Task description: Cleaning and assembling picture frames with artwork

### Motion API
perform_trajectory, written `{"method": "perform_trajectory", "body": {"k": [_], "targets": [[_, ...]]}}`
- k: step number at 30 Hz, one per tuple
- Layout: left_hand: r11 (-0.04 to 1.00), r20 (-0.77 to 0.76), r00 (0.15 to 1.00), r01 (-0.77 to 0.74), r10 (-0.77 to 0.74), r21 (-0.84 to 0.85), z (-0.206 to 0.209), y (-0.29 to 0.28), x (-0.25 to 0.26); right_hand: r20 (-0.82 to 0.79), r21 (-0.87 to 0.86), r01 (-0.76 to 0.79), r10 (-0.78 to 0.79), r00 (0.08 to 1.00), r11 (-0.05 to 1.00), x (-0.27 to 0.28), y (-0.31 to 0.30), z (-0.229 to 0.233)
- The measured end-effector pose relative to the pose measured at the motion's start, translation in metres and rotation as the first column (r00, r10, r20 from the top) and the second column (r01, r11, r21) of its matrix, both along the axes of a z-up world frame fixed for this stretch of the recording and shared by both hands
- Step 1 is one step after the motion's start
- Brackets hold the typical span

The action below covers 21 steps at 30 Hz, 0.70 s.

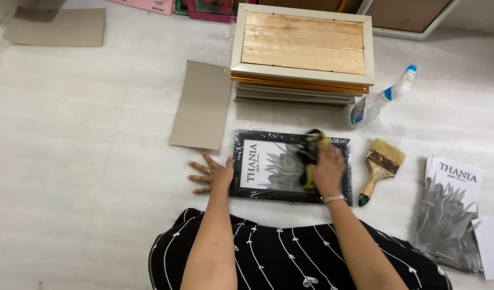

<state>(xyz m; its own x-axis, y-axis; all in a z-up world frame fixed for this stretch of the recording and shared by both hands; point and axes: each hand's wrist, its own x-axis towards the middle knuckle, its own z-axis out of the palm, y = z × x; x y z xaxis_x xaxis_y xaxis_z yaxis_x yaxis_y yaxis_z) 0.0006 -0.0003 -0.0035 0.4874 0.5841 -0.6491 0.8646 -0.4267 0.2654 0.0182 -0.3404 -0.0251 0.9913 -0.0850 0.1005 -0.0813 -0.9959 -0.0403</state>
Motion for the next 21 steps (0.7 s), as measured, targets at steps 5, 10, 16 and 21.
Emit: {"method": "perform_trajectory", "body": {"k": [5, 10, 16, 21], "targets": [[1.0, -0.01, 1.0, 0.006, -0.006, 0.01, -0.003, 0.0, 0.0, -0.077, 0.115, 0.293, -0.285, 0.955, 0.949, -0.012, -0.011, 0.006], [1.0, 0.002, 1.0, 0.01, -0.01, 0.007, -0.005, 0.001, 0.001, -0.175, 0.153, 0.253, -0.225, 0.958, 0.955, -0.027, 0.111, 0.023], [1.0, 0.003, 1.0, 0.005, -0.005, 0.001, -0.001, 0.003, 0.0, -0.243, 0.211, -0.382, 0.427, 0.871, 0.9, -0.069, 0.19, 0.024], [1.0, 0.011, 1.0, 0.016, -0.016, 0.009, 0.001, 0.003, -0.001, -0.332, 0.177, -0.243, 0.29, 0.897, 0.954, -0.058, 0.116, 0.009]]}}
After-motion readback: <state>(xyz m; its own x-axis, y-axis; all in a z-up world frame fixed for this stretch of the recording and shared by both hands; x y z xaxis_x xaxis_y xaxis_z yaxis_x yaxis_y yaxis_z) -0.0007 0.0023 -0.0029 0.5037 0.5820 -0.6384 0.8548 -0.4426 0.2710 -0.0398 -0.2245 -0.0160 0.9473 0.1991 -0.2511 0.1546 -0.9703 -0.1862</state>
